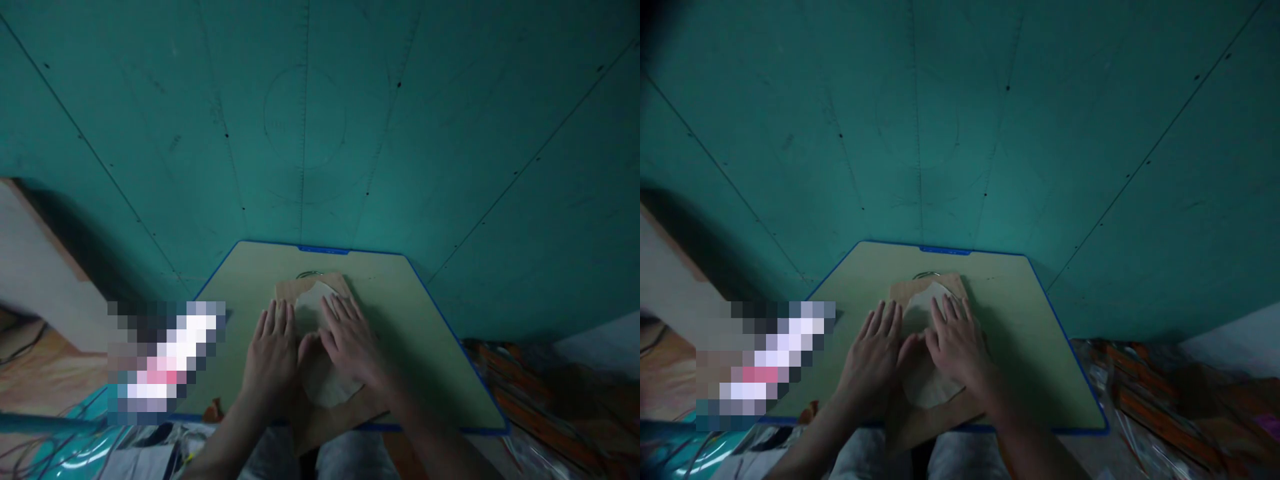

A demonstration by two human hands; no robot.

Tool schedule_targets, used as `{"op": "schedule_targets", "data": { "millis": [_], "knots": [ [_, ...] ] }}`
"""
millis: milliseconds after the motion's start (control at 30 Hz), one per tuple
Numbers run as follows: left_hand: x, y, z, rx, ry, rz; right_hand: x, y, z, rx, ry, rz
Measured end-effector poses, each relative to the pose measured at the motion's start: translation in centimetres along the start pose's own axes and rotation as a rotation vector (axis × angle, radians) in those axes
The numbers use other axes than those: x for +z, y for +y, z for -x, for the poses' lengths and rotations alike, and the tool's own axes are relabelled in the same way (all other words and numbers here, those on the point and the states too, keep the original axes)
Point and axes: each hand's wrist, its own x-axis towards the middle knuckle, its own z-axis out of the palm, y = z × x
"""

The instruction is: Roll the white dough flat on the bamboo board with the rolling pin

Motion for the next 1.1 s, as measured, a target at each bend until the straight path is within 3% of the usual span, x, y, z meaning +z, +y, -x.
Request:
{"op": "schedule_targets", "data": {
  "millis": [67,200,300,400,500,567,633,733,900,1100],
  "knots": [
    [0.0,0.0,0.1,0.016,0.029,-0.014,0.1,-0.2,0.1,0.014,0.022,-0.002],
    [-0.2,-0.1,-0.2,0.0,-0.058,-0.056,0.1,-0.4,-0.6,0.086,-0.022,-0.003],
    [-0.5,0.2,1.2,0.098,-0.035,-0.036,-0.1,0.0,0.6,0.002,0.005,-0.09],
    [-0.6,0.5,3.0,0.131,-0.018,-0.028,0.0,1.3,3.4,-0.083,0.151,-0.276],
    [-0.6,0.5,3.3,0.1,-0.058,-0.009,1.0,3.3,6.1,0.047,0.376,-0.524],
    [-0.7,0.2,2.8,0.075,-0.079,0.039,2.2,4.6,7.5,0.21,0.433,-0.662],
    [-0.9,-0.6,2.2,0.028,-0.066,0.122,3.4,5.2,8.6,0.326,0.363,-0.75],
    [-1.6,-2.3,1.9,-0.138,-0.033,0.288,4.5,4.9,9.7,0.343,0.208,-0.768],
    [-2.6,-4.5,2.9,-0.467,-0.116,0.571,3.8,2.4,11.4,0.241,0.083,-0.659],
    [-2.5,-5.6,3.2,-0.532,-0.138,0.806,0.9,-0.8,9.2,0.034,0.116,-0.299]
  ]
}}
